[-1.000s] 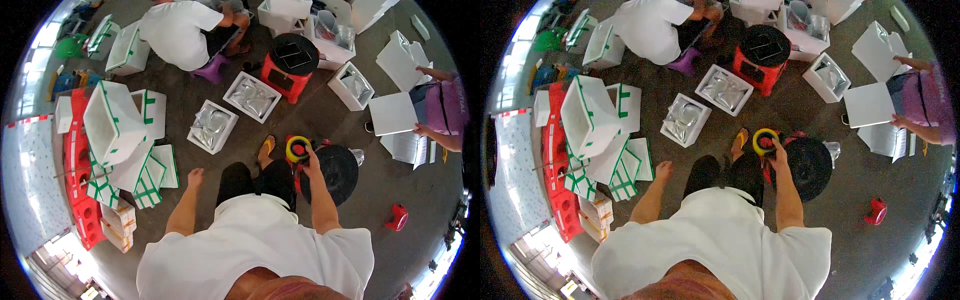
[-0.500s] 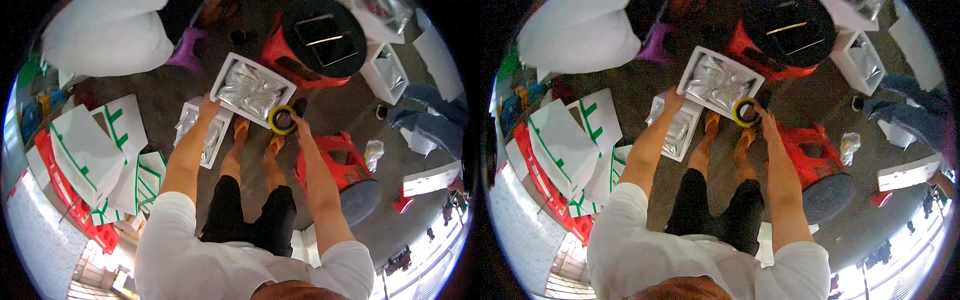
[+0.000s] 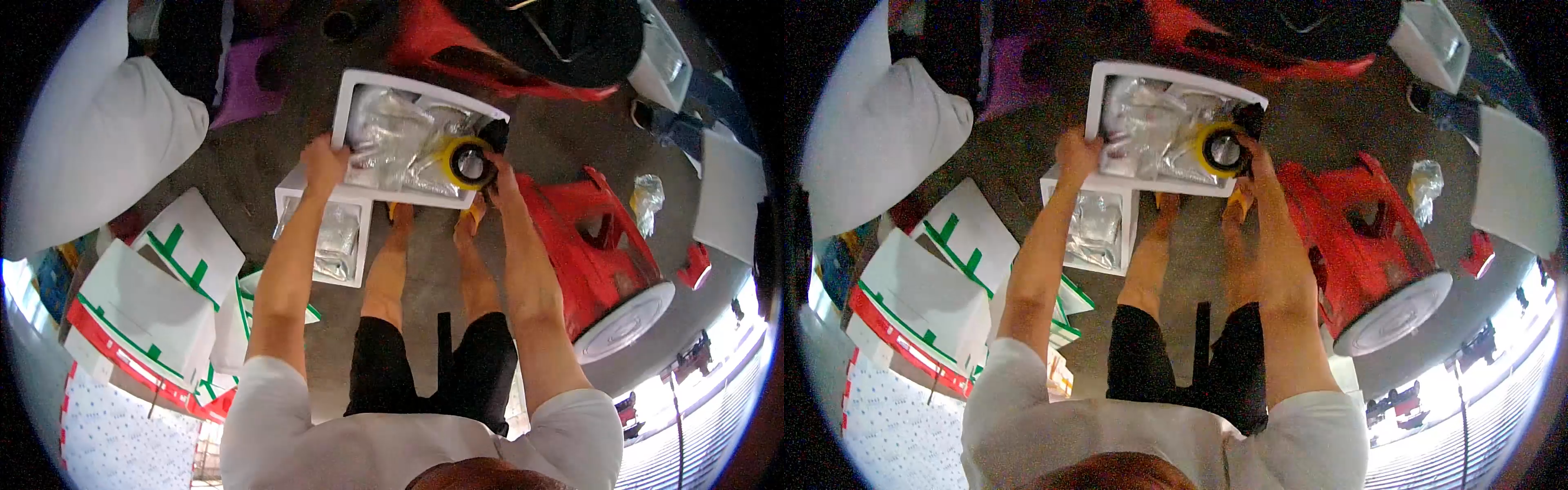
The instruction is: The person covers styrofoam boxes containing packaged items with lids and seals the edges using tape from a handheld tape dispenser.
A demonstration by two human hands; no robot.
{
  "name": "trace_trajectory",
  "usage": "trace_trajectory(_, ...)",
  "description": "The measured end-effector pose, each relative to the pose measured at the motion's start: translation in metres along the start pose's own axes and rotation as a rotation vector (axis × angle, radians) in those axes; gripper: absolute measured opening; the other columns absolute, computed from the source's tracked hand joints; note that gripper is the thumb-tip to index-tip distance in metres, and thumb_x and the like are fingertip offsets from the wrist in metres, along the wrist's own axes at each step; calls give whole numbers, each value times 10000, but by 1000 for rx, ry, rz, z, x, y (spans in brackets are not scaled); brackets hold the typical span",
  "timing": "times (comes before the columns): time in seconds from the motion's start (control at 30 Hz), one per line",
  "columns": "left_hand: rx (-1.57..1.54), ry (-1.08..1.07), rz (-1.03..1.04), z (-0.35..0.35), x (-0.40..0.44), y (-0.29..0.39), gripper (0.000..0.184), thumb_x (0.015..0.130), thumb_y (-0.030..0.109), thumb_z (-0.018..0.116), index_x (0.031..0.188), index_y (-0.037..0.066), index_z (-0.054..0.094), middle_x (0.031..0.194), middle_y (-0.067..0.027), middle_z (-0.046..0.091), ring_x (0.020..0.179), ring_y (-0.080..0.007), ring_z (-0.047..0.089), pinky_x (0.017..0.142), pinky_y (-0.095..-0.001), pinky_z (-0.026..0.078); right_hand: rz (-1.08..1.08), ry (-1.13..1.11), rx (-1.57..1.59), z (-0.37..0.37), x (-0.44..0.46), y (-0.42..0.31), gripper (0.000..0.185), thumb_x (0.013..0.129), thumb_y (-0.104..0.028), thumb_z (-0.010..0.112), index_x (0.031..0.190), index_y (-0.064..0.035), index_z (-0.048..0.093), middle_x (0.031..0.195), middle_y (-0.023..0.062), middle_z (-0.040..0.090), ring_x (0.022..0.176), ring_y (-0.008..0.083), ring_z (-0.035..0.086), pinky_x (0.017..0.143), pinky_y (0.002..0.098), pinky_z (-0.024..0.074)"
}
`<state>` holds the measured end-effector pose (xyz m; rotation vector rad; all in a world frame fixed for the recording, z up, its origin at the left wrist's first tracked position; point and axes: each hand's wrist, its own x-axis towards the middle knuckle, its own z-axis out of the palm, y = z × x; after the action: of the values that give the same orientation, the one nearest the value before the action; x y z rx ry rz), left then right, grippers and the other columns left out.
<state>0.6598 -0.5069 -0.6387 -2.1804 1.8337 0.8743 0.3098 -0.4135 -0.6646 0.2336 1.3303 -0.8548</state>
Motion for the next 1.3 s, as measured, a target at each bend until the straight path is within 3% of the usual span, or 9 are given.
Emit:
trace_trajectory(0.27,48,-69,68,-189,-216,84,288,739,232,652,954,44,691,857,-196,694,826,-391,667,758,-479,507,22,176,177,-2,-292,-19,253,872,-212,659,1043,-25,664,931,37,695,895,170,660,850,347,536)
trace_trajectory(0.4,31,-10,366,-270,-313,103,283,746,212,644,929,-1,682,830,-227,677,803,-433,637,734,-500,475,-94,124,94,-34,-459,-21,285,862,-172,666,1095,-10,649,993,68,689,929,150,652,864,322,528)
trace_trajectory(0.63,-113,-131,814,-327,-398,261,284,724,188,669,909,-26,690,820,-229,695,763,-409,680,674,-443,506,-370,323,230,-109,-642,-42,764,782,-292,749,1406,11,428,1250,117,594,1199,199,532,1026,327,396)
trace_trajectory(0.73,-166,-185,954,-351,-279,198,367,714,216,710,972,-44,688,872,-233,699,834,-425,670,739,-452,498,-498,514,337,21,-615,-11,851,766,-303,774,1448,1,366,1331,137,535,1253,212,483,1070,345,356)
trace_trajectory(0.87,16,-159,1097,-351,-272,279,398,755,257,687,880,-120,679,735,-240,675,691,-363,663,676,-460,470,-884,346,426,-14,-625,-26,325,840,-179,704,1113,-10,658,1027,60,691,842,119,667,767,257,548)
trace_trajectory(0.93,156,-143,1146,-317,-247,332,370,737,243,703,918,-80,696,825,-258,696,776,-404,683,731,-457,508,-800,560,326,-57,-617,-38,418,800,-340,728,1119,-75,673,1059,50,680,1032,158,622,932,317,480)
trace_trajectory(1.03,-75,-621,1010,-249,-231,380,394,761,234,725,1004,-76,713,861,-234,721,777,-258,714,673,-403,519,-677,806,339,-107,-591,-40,532,724,-485,766,1066,-82,698,1023,38,668,996,171,579,896,356,434)
trace_trajectory(1.17,271,-323,762,-233,-270,390,438,777,347,663,994,-31,703,956,-210,717,921,-361,697,782,-481,519,-706,351,564,-164,-485,-39,348,845,-365,715,1027,-68,698,940,86,683,839,189,642,776,346,495)
trace_trajectory(1.3,-113,-300,833,-181,-278,359,477,828,364,677,1175,38,638,1124,-174,683,1028,-331,657,828,-440,526,-918,525,725,-185,-556,12,263,888,-283,677,1039,-69,652,995,35,649,902,148,624,758,314,499)
